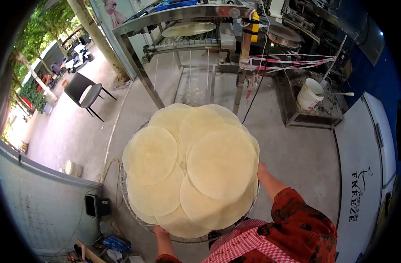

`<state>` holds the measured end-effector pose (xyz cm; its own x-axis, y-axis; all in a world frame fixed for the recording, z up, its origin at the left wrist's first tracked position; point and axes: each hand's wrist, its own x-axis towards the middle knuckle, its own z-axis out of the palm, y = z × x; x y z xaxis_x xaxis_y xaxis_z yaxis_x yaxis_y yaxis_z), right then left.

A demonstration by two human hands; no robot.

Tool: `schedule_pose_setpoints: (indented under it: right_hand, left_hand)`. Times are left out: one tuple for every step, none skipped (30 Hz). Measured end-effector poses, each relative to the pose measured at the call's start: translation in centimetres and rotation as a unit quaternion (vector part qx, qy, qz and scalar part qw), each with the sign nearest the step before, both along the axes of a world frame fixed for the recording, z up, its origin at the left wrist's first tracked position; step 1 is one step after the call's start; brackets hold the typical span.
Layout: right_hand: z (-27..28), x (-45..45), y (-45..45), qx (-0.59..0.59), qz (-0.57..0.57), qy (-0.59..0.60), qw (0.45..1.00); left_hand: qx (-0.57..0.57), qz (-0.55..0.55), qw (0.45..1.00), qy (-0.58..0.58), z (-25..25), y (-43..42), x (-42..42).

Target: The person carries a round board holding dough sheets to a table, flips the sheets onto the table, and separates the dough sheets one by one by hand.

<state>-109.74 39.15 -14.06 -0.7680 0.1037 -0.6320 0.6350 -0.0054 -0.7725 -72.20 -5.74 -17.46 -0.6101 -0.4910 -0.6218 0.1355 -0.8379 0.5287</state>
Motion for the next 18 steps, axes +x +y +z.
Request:
schedule_pose_setpoints:
  right_hand:
    - [-1.5,0.1,0.4,0.09,0.064,0.051,0.993]
    - [-2.8,0.1,0.7,0.179,0.126,0.102,0.97]
    - [-4.4,-0.2,0.7,0.127,0.036,0.065,0.989]
    - [-6.6,-0.6,0.9,0.074,-0.055,0.026,0.995]
    - [-7.0,-0.6,0.9,0.022,-0.146,-0.014,0.989]
    - [-7.4,-0.8,1.2,0.007,-0.129,-0.014,0.992]
    - [-7.7,-1.2,1.5,-0.009,-0.113,-0.012,0.993]
    - [-7.6,-1.5,1.5,-0.026,-0.098,-0.011,0.995]
    - [-6.9,-1.7,1.2,-0.057,-0.09,-0.017,0.994]
    - [-6.1,-2.1,0.8,-0.088,-0.083,-0.022,0.992]
    - [-5.5,-2.5,0.6,-0.118,-0.074,-0.025,0.99]
    - [-5.8,-3.1,0.7,-0.109,-0.072,-0.034,0.991]
    - [-6.1,-3.6,0.8,-0.098,-0.068,-0.045,0.992]
    - [-6.1,-3.9,0.7,-0.088,-0.063,-0.056,0.993]
    - [-4.8,-3.9,0.3,-0.083,-0.063,-0.067,0.992]
    - [-3.4,-3.7,0.0,-0.078,-0.063,-0.076,0.992]
    - [-2.2,-3.6,-0.3,-0.073,-0.064,-0.085,0.992]
    - [-2.5,-3.7,-0.2,-0.084,-0.068,-0.083,0.991]
  left_hand:
    - [-0.007,-0.004,1.0,0.008,0.3,0.1,-0.2]
    - [-0.011,-0.007,1.0,0.016,0.6,0.2,-0.4]
    - [-0.016,-0.01,1.0,0.025,1.0,0.3,-0.5]
    - [-0.021,-0.015,0.999,0.033,1.4,0.4,-0.7]
    - [-0.024,-0.018,0.999,0.039,1.8,0.6,-0.6]
    - [-0.025,-0.022,0.998,0.047,2.1,0.7,-0.7]
    - [-0.03,-0.028,0.998,0.054,2.5,0.8,-0.7]
    - [-0.034,-0.03,0.997,0.06,2.6,0.9,-0.7]
    - [-0.037,-0.032,0.997,0.064,2.6,0.9,-0.7]
    - [-0.051,-0.028,0.997,0.054,1.6,0.6,-0.5]
    - [-0.047,-0.025,0.997,0.049,2.1,0.7,-1.0]
    - [-0.043,-0.021,0.998,0.045,2.5,0.9,-1.5]
    - [-0.039,-0.015,0.998,0.041,2.9,1.2,-2.0]
    - [-0.035,-0.008,0.999,0.026,3.1,1.4,-2.2]
    - [-0.033,0.0,0.999,0.012,3.3,1.5,-2.3]
    - [-0.03,0.008,1.0,0.0,3.4,1.5,-2.5]
    - [-0.026,0.004,1.0,0.011,3.8,1.6,-2.8]
    - [-0.022,-0.001,0.999,0.023,4.1,1.8,-3.0]
